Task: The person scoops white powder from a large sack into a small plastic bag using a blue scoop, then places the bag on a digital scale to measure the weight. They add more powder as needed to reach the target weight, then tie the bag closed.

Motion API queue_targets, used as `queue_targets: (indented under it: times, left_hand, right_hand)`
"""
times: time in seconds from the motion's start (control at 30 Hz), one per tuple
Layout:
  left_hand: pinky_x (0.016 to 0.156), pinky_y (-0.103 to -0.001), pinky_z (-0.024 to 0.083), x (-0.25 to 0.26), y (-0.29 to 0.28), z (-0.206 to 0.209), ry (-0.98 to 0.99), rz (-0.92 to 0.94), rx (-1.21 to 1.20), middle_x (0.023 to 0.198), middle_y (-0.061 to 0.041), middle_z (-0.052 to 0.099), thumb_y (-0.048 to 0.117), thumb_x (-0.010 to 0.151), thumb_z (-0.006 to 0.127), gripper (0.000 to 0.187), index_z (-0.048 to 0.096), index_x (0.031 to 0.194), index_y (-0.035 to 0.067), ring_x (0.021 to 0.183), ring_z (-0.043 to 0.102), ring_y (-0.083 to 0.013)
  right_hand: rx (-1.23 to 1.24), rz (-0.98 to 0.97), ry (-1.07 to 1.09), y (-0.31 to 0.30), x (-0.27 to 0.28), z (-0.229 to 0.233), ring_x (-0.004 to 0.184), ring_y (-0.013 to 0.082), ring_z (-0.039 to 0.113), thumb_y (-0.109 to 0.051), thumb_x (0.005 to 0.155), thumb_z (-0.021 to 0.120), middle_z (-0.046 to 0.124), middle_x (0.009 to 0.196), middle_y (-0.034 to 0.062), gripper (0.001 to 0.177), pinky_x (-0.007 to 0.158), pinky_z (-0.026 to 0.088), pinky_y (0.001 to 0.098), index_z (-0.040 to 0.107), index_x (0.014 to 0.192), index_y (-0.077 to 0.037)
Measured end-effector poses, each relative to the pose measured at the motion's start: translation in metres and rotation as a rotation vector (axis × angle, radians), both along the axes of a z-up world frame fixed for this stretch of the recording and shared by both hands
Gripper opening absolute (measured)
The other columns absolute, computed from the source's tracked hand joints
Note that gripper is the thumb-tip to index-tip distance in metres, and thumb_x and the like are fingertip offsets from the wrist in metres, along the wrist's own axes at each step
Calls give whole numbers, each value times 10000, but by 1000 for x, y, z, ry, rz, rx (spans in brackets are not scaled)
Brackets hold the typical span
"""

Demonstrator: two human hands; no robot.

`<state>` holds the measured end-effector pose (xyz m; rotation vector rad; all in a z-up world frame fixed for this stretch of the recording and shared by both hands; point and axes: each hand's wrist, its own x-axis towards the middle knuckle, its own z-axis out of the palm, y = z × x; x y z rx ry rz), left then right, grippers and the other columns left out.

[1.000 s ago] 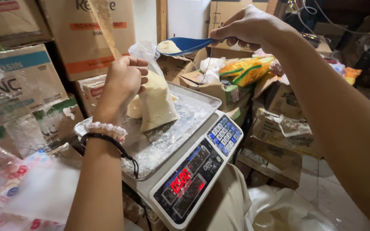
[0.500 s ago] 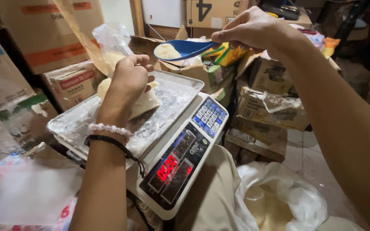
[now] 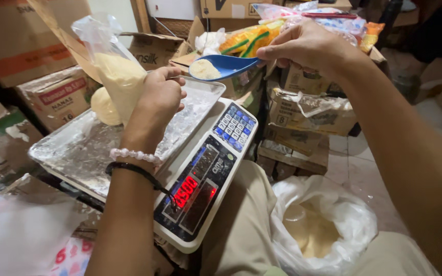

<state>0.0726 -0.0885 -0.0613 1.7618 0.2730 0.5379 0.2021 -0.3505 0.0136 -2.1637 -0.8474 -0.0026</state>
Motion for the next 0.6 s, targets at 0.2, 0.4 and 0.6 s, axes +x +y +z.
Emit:
queue_targets:
  times: [0.2, 0.4, 0.6]
  left_hand:
    - [671, -287, 551, 17, -18, -17, 35, -52, -19, 1100, -58, 663, 40, 857, 476, 520, 521, 1372, -14, 795, 636, -119]
    - [629, -273, 503, 28, -37, -35, 24, -170, -18, 1007, -95, 677, 59, 880, 465, 512, 557, 1373, -42, 757, 611, -137]
    - [624, -273, 520, 36, -67, -50, 33, -229, -38, 1026, -93, 693, 82, 868, 480, 504, 569, 1348, -42, 797, 629, -129]
  right_hand:
    - [36, -40, 85, -26, 1, -26, 482, 53, 465, -344, 869, 794, 613, 637, -6, 263, 423, 324, 246, 829, 965, -102]
    - [-2, -116, 105, -54, 1, -50, 517, 50, 475, -349, 864, 801, 655, 649, -16, 257, 455, 323, 234, 832, 936, -103]
    - [-11, -200, 155, -88, -3, -71, 528, 64, 454, -377, 847, 803, 617, 638, -21, 280, 458, 302, 246, 825, 922, -108]
